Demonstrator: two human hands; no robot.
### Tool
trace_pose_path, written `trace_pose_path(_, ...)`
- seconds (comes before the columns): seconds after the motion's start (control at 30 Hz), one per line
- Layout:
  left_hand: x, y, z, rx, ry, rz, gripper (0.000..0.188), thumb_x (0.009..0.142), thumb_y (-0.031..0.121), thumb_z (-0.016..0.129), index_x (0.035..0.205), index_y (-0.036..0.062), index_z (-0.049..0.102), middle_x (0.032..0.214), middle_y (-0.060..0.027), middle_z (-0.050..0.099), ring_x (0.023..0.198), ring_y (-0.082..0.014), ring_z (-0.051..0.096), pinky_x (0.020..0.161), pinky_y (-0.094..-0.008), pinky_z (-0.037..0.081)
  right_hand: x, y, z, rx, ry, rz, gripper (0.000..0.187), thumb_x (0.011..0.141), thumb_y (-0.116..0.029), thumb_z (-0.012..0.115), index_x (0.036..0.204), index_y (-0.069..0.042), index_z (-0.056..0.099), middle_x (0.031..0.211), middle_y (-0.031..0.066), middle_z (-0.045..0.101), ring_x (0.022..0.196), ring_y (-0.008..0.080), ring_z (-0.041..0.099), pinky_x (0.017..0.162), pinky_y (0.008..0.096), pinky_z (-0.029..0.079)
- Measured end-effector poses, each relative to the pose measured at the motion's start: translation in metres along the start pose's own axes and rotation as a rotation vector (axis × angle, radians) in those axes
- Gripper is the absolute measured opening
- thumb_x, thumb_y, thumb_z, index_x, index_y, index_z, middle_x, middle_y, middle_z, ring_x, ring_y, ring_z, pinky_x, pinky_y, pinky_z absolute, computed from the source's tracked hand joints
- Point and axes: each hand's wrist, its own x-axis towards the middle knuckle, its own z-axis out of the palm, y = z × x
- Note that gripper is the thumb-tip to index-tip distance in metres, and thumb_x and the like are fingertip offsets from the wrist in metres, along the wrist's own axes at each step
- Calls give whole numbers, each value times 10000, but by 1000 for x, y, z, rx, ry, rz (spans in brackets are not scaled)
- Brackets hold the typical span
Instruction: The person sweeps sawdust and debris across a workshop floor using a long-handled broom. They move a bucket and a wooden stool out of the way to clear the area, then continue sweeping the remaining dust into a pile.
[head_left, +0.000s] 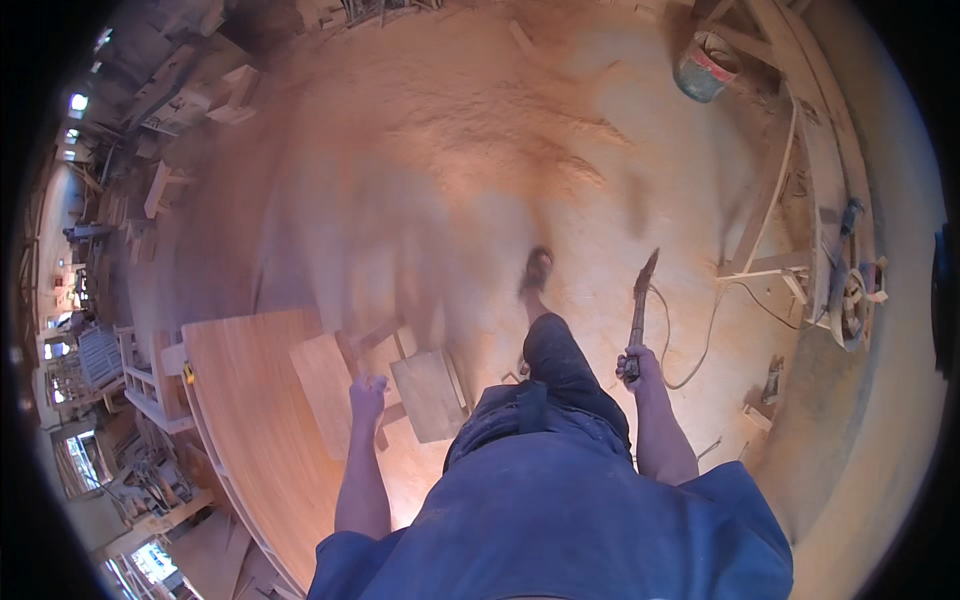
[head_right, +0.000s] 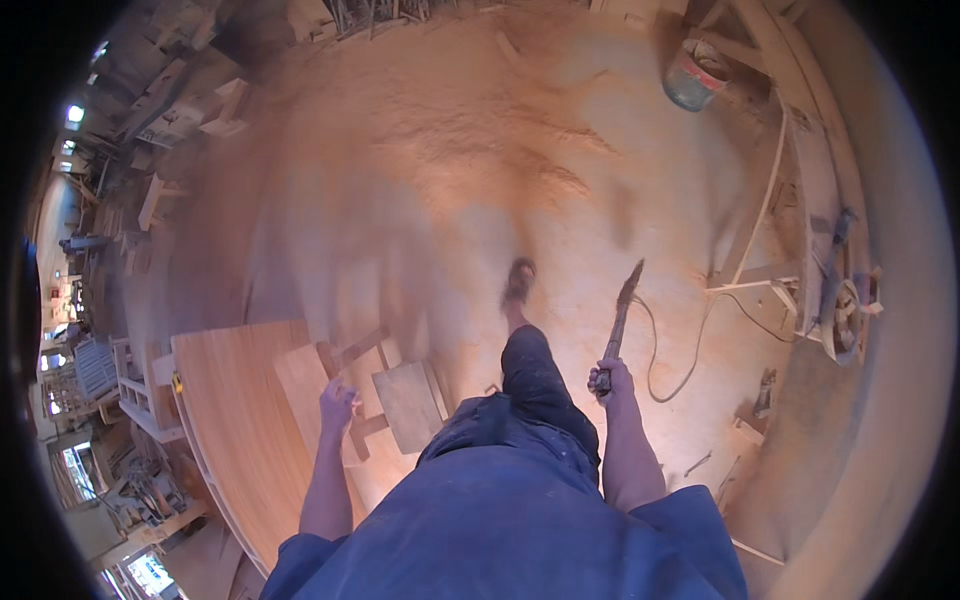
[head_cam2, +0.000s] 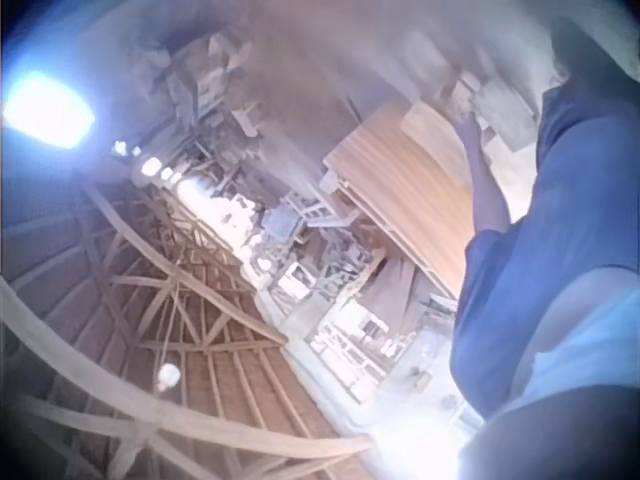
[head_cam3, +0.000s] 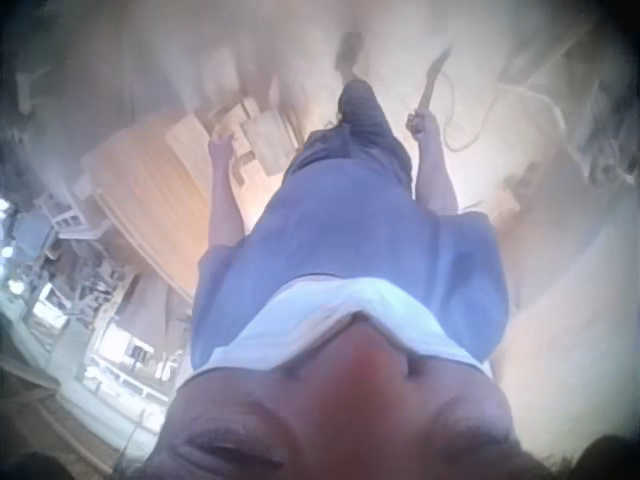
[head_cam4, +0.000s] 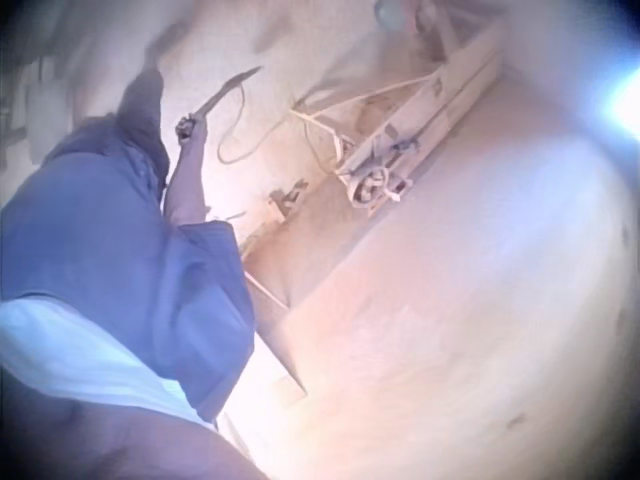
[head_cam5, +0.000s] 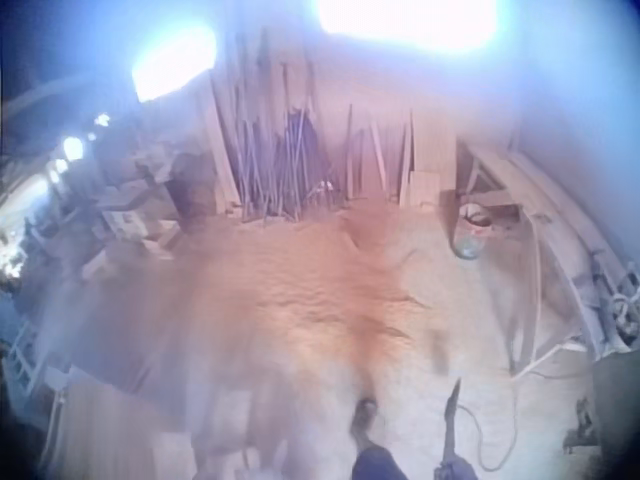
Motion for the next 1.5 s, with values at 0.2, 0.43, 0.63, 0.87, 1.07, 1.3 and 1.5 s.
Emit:
trace_pose_path(0.2, 137, 24, 9, 224, -209, -46, 391, 891, 240, 632, 1176, -27, 620, 970, -241, 667, 884, -315, 686, 807, -401, 537, 107, -53, 109, -49, 84, -41, 268, 794, -102, 623, 994, -96, 444, 678, 126, 575, 483, 238, 567, 390, 380, 498)
trace_pose_path(0.43, 206, 111, 32, 339, -264, -357, 599, 881, 271, 706, 1364, -27, 517, 1154, -198, 680, 1081, -295, 661, 949, -379, 510, 194, -72, 332, -29, 106, 10, 189, 793, -117, 601, 827, -121, 415, 556, 54, 446, 427, 204, 491, 374, 375, 419)
trace_pose_path(0.63, 323, 152, 49, 425, -430, -298, 718, 867, 330, 724, 1430, -18, 446, 1389, -276, 511, 1270, -356, 542, 1058, -437, 437, 231, -17, 540, -72, -10, 27, 691, 761, 53, 555, 1352, -245, 355, 640, 41, 461, 388, 163, 425, 327, 313, 325)
trace_pose_path(0.87, 458, 173, 9, 973, -644, -94, 827, 861, 424, 698, 1493, 31, 338, 1558, -283, 248, 1317, -512, 415, 1098, -544, 372, 234, 37, 748, -101, -60, -10, 640, 788, 8, 547, 1334, -182, 273, 686, 84, 479, 429, 202, 481, 360, 360, 398)
trace_pose_path(1.07, 505, 165, -31, 946, -701, -137, 787, 861, 414, 685, 1478, 43, 368, 1511, -285, 315, 1291, -496, 443, 1080, -528, 394, 267, 83, 870, -131, -86, -54, 770, 749, 22, 583, 1413, -139, 229, 686, 83, 510, 434, 191, 494, 375, 353, 430)
trace_pose_path(1.3, 522, 164, -40, 985, -695, -134, 782, 862, 417, 683, 1477, 44, 377, 1474, -271, 380, 1282, -463, 468, 1066, -522, 410, 256, 73, 945, -313, -228, -112, 917, 719, 43, 595, 1522, -118, 182, 715, 94, 535, 466, 205, 542, 398, 352, 457)
trace_pose_path(1.5, 515, 162, -35, 966, -713, -117, 793, 865, 447, 673, 1485, 53, 373, 1471, -273, 385, 1305, -446, 460, 1070, -521, 414, 251, 51, 881, -546, -330, -345, 971, 693, -35, 640, 1572, -131, 241, 896, 114, 609, 619, 157, 586, 502, 330, 495)
